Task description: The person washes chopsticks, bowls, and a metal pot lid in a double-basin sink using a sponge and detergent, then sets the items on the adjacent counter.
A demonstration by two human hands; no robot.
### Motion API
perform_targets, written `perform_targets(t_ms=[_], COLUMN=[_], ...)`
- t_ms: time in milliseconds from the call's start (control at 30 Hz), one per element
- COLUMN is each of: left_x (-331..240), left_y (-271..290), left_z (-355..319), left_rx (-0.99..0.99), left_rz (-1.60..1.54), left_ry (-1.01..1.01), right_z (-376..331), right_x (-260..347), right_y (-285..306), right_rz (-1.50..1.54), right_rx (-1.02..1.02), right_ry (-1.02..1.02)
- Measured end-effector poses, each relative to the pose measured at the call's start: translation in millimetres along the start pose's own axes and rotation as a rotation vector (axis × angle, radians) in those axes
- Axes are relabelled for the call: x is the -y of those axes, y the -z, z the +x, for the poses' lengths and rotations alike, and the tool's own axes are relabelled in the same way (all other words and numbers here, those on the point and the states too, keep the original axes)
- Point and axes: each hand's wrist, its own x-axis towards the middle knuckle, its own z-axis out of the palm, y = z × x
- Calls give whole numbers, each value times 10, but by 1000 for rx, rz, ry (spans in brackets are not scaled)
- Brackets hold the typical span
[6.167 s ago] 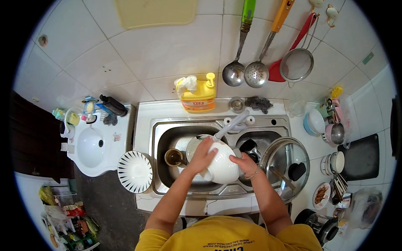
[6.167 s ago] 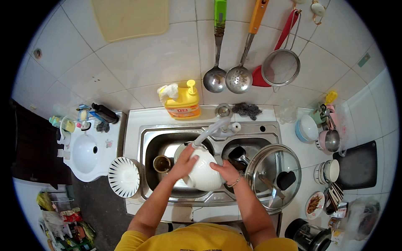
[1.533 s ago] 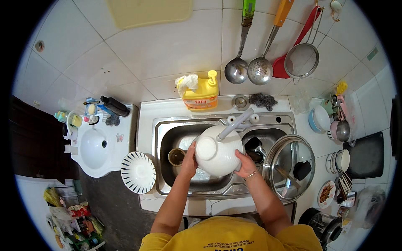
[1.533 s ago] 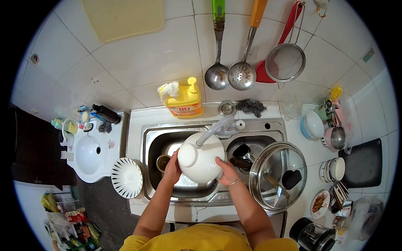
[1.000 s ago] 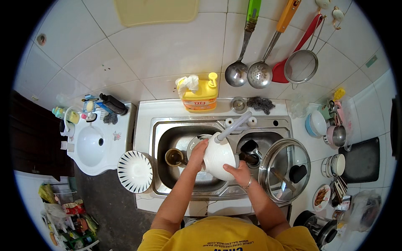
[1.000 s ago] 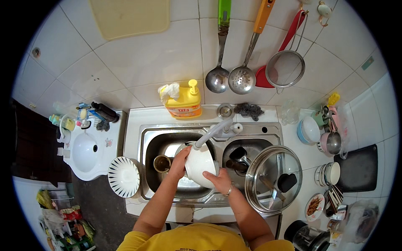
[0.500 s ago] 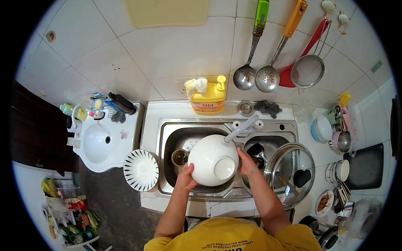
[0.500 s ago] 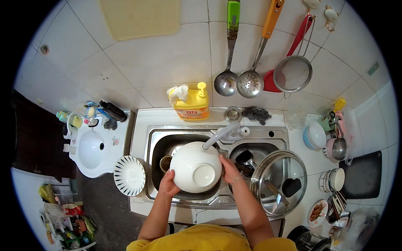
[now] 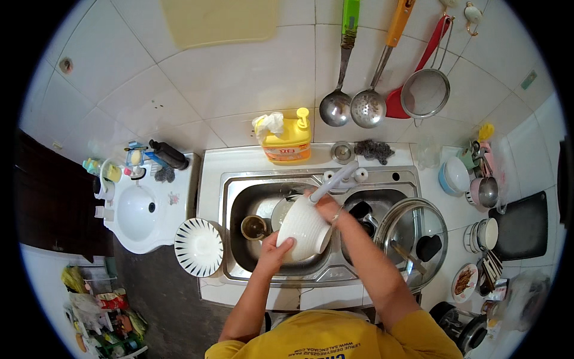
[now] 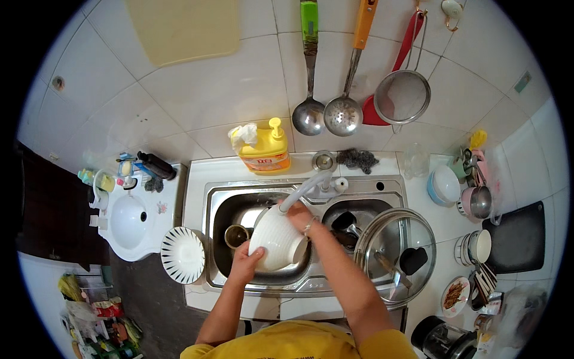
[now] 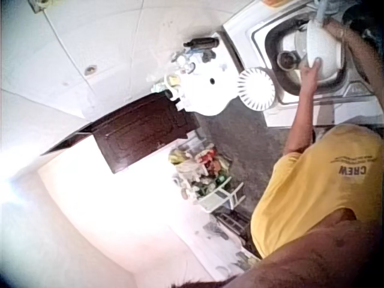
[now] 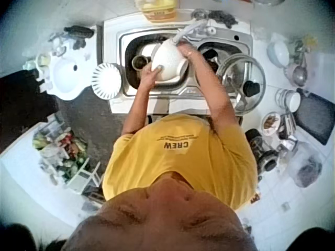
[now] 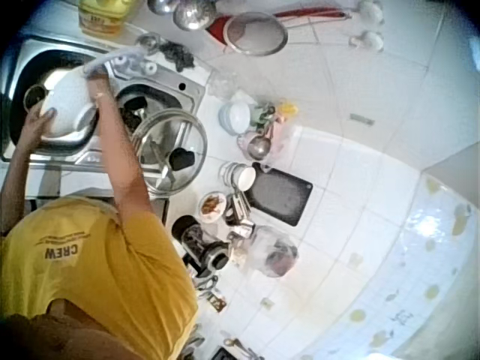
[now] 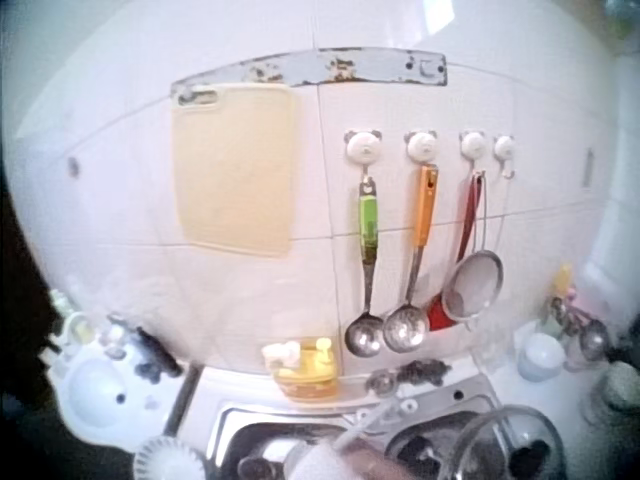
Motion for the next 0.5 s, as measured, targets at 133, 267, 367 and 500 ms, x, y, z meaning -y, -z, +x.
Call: perform_targets(t_ms=[133, 267, 367, 500], left_x=[-72, -47, 116, 156], left_y=[105, 62, -46, -6], left_z=[4, 111, 198, 240], left_rx=[6, 28, -84, -206], left_rz=[-334, -80, -58, -584], left_ry=[25, 14, -25, 6], right_z=[-11, -23, -333, -832], right_x=[-277, -517, -110, -216], right_y=[196, 36, -228, -563], right_rz=[404, 21, -590, -805], right_rx=[-4, -128, -153, -249], right_ry=[-127, 305, 532, 614])
